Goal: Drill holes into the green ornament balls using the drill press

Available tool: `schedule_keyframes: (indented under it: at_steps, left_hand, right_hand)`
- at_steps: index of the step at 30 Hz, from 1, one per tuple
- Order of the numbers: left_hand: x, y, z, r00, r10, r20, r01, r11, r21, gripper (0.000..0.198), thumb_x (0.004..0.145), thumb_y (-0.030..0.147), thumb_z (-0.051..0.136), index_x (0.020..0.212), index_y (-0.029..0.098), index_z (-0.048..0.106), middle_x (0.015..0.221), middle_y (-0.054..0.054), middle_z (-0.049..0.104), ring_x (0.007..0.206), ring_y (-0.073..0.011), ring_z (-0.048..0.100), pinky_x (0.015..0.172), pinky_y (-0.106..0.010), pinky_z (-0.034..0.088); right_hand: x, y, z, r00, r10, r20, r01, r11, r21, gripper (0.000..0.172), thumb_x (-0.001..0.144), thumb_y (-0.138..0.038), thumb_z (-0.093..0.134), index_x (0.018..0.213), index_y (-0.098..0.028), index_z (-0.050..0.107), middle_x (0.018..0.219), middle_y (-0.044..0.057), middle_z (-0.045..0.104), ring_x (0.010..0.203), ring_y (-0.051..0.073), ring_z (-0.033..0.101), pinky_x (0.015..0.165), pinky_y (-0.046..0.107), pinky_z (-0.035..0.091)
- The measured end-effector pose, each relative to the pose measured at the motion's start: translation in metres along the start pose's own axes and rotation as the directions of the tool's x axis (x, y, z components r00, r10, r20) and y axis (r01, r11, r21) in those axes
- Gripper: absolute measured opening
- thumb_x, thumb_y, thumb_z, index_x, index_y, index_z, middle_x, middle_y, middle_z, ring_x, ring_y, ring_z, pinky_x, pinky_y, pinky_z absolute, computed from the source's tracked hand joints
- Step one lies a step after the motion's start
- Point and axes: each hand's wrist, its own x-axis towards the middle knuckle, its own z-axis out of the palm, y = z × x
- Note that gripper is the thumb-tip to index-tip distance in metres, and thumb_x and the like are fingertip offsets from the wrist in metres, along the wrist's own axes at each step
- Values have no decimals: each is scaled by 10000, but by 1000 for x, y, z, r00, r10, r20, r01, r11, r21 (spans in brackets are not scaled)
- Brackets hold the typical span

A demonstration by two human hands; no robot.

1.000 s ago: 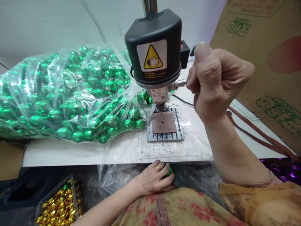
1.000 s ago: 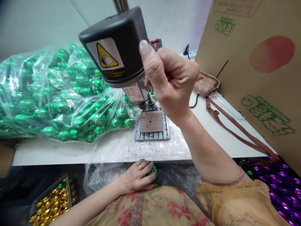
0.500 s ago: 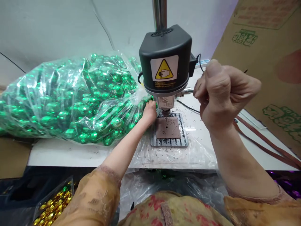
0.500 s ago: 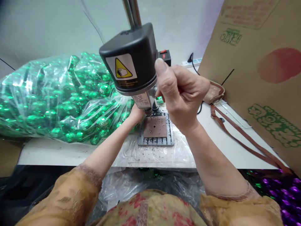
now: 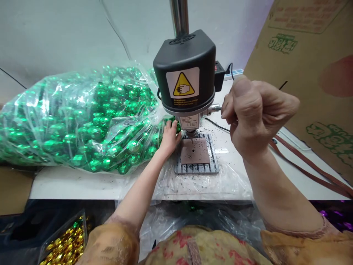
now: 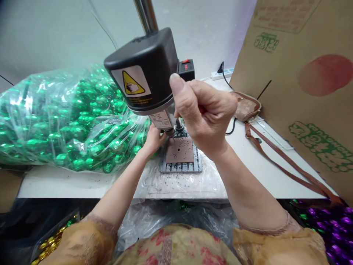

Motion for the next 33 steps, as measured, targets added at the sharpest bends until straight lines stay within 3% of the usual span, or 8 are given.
schedule_keyframes:
  at_steps: [2, 4, 7, 10, 17, 20, 26, 33]
  left_hand:
    - [-24, 14, -14, 999, -35, 22, 37, 994, -103, 462, 885, 243, 664, 1328, 200, 537, 1278, -141, 592, 1209, -287, 587, 1048, -473, 508]
    - [-46, 27, -21, 986, -159, 50, 167, 937, -306, 498, 934, 353, 641, 1386, 231, 472, 1226, -109, 615, 1068, -221, 639, 919, -382, 573]
    - [-68, 37, -21, 928, -329, 174, 368, 751, -548, 507, 955, 528, 596, 1359, 239, 500, 1151, -82, 642, 880, -163, 650, 704, -281, 590]
    - [-73, 37, -15, 902, -355, 247, 430, 674, -601, 570, 913, 597, 633, 1338, 225, 555, 1134, -78, 659, 834, -157, 644, 650, -270, 586]
    - [-67, 36, -7, 943, -251, 220, 332, 780, -530, 548, 856, 503, 742, 1295, 207, 603, 1111, -76, 715, 917, -184, 685, 799, -313, 589]
    - [-67, 40, -4, 949, -231, 213, 305, 842, -445, 518, 839, 448, 763, 1272, 198, 625, 1103, -77, 729, 855, -174, 675, 736, -294, 569]
    - [-70, 43, 4, 964, -214, 159, 257, 905, -338, 521, 825, 382, 776, 1290, 210, 617, 1043, -59, 717, 786, -157, 638, 674, -278, 528]
    - [-73, 53, 14, 987, -157, 33, 161, 955, -249, 475, 765, 293, 838, 1188, 214, 636, 1106, -67, 684, 1053, -241, 655, 932, -404, 549]
  right_hand:
    - [0, 1, 1, 1000, -20, -14, 20, 1000, 20, 431, 888, -254, 639, 484, -227, 493, 444, -49, 434, 401, 84, 368, 426, 320, 278]
    - [0, 4, 3, 998, -54, -37, 56, 997, 58, 434, 894, -235, 631, 486, -209, 485, 444, -58, 414, 393, 60, 348, 420, 296, 254]
    - [0, 7, 5, 996, -78, -52, 82, 993, 86, 447, 911, -237, 625, 491, -193, 479, 448, -63, 399, 400, 39, 337, 432, 270, 250]
    - [0, 9, 4, 996, -88, -36, 91, 989, 119, 433, 911, -217, 625, 502, -183, 487, 455, -67, 400, 412, 29, 346, 443, 253, 258]
    - [1, 7, 1, 998, -63, -17, 64, 991, 120, 457, 891, -330, 691, 493, -196, 510, 431, -67, 386, 398, 46, 366, 419, 284, 264]
    - [1, 7, 2, 997, -75, -19, 77, 989, 123, 462, 881, -365, 711, 497, -195, 519, 428, -69, 377, 396, 41, 375, 415, 277, 275]
    - [2, 8, 3, 995, -93, -22, 95, 986, 138, 437, 908, -265, 667, 505, -187, 517, 431, -70, 375, 394, 30, 378, 419, 250, 302]
    - [1, 9, 0, 995, -96, 15, 94, 989, 115, 418, 936, -232, 622, 531, -180, 534, 449, -75, 400, 408, 14, 375, 443, 229, 311]
